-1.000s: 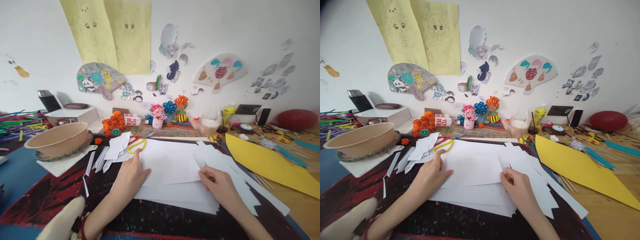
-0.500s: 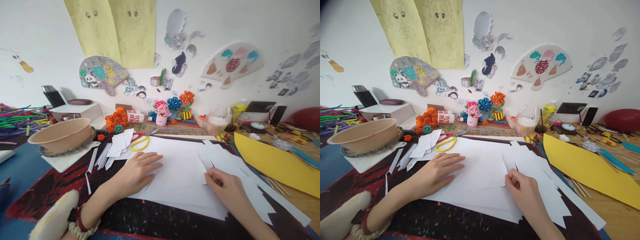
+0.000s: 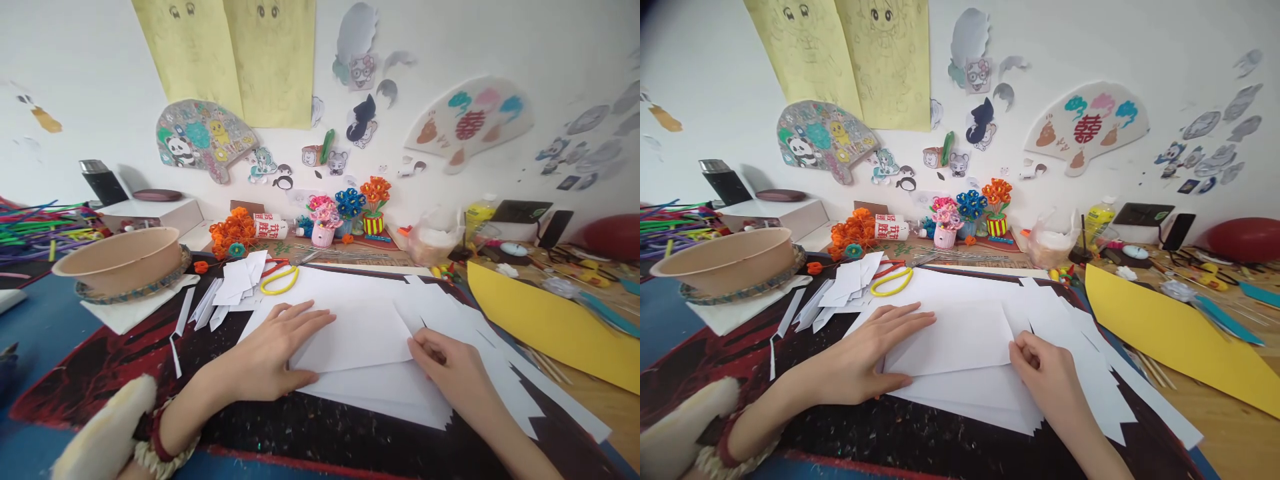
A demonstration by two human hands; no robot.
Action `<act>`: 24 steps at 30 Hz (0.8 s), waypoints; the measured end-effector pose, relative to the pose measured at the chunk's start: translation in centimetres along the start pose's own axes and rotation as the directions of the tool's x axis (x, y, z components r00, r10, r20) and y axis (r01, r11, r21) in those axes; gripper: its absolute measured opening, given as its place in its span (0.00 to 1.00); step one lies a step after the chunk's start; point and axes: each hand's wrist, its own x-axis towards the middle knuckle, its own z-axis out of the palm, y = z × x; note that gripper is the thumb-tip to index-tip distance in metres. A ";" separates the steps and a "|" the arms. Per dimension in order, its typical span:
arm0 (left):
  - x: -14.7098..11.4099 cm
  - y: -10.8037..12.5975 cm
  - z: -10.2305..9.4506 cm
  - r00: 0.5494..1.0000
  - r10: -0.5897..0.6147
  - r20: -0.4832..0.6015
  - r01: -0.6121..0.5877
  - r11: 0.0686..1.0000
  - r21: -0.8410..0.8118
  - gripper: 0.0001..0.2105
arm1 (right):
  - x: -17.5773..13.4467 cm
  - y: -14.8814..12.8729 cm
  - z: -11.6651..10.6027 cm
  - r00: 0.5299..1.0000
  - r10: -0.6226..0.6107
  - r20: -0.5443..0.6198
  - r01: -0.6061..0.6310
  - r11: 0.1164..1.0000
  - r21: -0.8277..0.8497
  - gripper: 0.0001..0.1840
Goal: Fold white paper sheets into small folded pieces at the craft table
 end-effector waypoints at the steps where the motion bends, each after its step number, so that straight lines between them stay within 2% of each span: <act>1: 0.0 0.0 0.0 1.000 0.002 -0.005 -0.002 1.000 0.005 0.35 | 0.0 -0.1 0.0 1.000 0.000 0.007 0.000 1.000 0.006 0.16; 6: 0.0 -0.3 0.0 1.000 0.013 0.023 -0.014 0.998 0.062 0.31 | 0.1 0.0 -0.3 0.997 -0.006 0.073 0.004 1.000 0.025 0.15; 13: -0.1 -0.8 -0.1 0.994 0.064 0.084 -0.074 0.991 0.113 0.21 | -0.2 -0.5 -0.5 0.998 0.028 0.055 -0.030 0.999 0.031 0.16; 24: -0.3 -0.8 -0.6 0.988 0.098 0.121 -0.105 0.993 0.052 0.23 | -0.3 -0.2 -0.1 0.999 -0.038 -0.014 0.037 0.998 -0.045 0.16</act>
